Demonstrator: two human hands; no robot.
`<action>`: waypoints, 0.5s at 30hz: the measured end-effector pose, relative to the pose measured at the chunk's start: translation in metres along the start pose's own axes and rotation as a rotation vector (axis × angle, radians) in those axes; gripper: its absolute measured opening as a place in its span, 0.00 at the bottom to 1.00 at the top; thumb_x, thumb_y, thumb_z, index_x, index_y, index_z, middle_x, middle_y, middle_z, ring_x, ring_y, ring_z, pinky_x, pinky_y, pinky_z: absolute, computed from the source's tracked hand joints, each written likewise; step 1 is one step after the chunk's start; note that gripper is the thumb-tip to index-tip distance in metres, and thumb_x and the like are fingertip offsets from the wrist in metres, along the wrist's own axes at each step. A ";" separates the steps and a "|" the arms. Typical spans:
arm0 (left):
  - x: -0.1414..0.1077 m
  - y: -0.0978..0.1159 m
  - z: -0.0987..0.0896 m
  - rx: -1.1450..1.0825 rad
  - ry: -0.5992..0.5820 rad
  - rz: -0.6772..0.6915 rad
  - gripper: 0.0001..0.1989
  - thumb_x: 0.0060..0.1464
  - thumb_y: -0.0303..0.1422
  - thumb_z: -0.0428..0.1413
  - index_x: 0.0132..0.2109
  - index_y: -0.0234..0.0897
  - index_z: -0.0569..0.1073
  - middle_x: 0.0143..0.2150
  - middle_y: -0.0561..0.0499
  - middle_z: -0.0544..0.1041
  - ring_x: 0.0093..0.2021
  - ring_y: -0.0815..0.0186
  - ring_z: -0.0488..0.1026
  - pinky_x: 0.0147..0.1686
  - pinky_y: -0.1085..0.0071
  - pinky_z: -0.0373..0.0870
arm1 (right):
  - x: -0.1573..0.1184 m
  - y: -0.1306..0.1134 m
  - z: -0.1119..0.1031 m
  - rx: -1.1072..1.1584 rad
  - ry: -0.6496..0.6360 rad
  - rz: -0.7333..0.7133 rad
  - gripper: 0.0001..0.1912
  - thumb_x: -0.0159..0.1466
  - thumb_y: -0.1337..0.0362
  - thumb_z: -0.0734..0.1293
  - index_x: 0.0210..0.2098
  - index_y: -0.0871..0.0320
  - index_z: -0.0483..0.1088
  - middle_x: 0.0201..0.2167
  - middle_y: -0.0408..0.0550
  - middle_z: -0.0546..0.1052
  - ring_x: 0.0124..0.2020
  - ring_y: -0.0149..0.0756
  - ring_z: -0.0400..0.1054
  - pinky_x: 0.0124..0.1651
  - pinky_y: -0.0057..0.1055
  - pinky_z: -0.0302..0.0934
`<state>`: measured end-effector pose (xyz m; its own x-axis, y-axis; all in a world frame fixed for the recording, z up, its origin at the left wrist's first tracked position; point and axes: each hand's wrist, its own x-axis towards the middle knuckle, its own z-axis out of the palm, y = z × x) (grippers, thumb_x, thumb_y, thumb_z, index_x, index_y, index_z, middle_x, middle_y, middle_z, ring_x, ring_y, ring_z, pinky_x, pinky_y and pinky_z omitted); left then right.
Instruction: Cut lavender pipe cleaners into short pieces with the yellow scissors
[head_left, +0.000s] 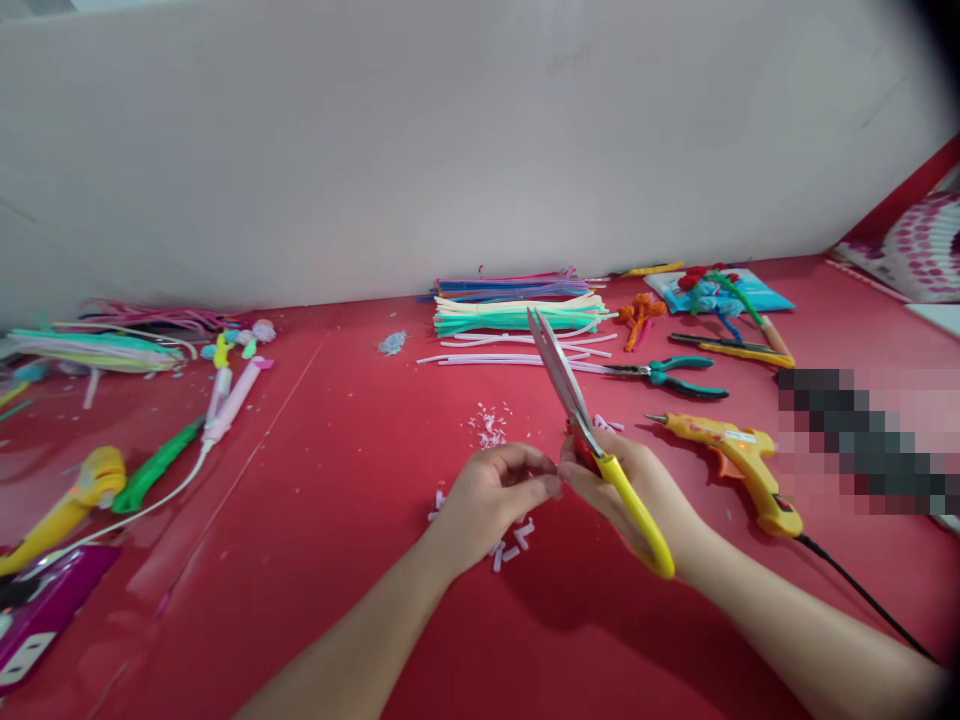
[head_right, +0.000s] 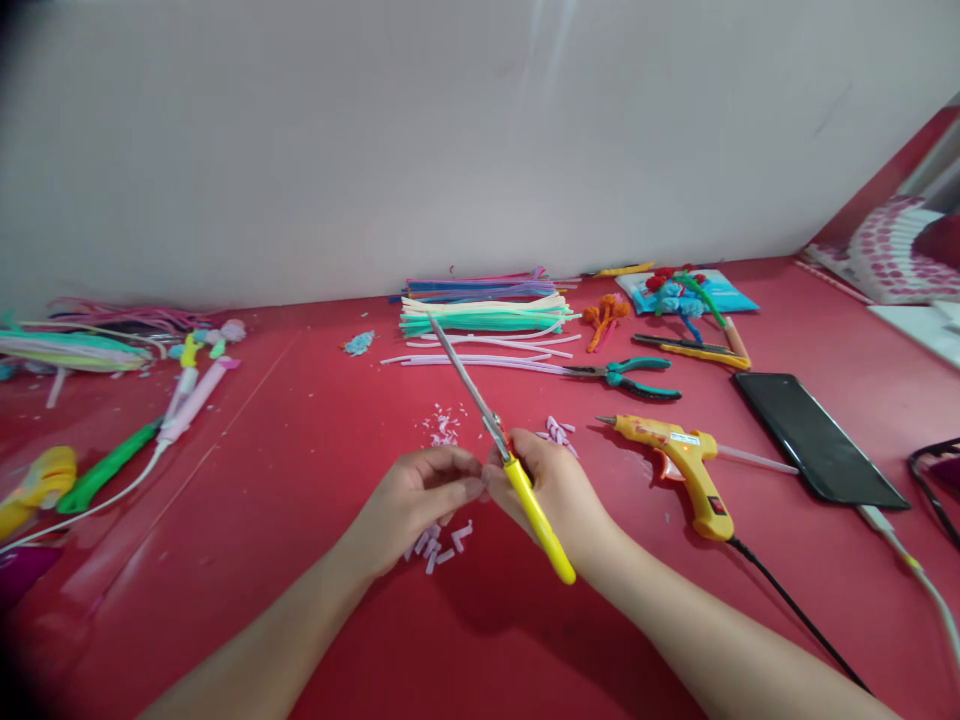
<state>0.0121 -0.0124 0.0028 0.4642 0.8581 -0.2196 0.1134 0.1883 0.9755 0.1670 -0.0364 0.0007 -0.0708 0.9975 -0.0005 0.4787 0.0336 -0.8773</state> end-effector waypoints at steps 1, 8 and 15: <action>0.000 -0.001 0.000 0.021 0.015 0.013 0.08 0.43 0.35 0.55 0.31 0.35 0.70 0.25 0.53 0.68 0.23 0.74 0.61 0.23 0.77 0.58 | 0.000 0.002 0.001 -0.032 0.005 -0.006 0.06 0.54 0.62 0.57 0.24 0.58 0.59 0.18 0.37 0.60 0.20 0.24 0.53 0.22 0.21 0.49; 0.002 -0.002 -0.004 0.001 0.149 0.060 0.07 0.42 0.35 0.56 0.29 0.35 0.70 0.21 0.55 0.66 0.19 0.75 0.58 0.19 0.78 0.55 | 0.003 0.006 -0.002 -0.346 0.005 -0.069 0.11 0.52 0.55 0.59 0.23 0.56 0.55 0.16 0.38 0.60 0.18 0.25 0.53 0.20 0.22 0.44; 0.008 0.003 -0.021 -0.267 0.403 0.109 0.07 0.40 0.32 0.56 0.30 0.34 0.70 0.18 0.58 0.64 0.15 0.79 0.52 0.13 0.80 0.45 | 0.003 0.011 -0.004 -0.760 0.015 -0.093 0.16 0.53 0.49 0.56 0.28 0.56 0.57 0.18 0.42 0.67 0.19 0.31 0.61 0.21 0.24 0.41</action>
<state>-0.0020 0.0047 0.0044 0.0780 0.9862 -0.1462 -0.1708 0.1577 0.9726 0.1754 -0.0332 -0.0071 -0.1305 0.9891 0.0684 0.9420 0.1453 -0.3025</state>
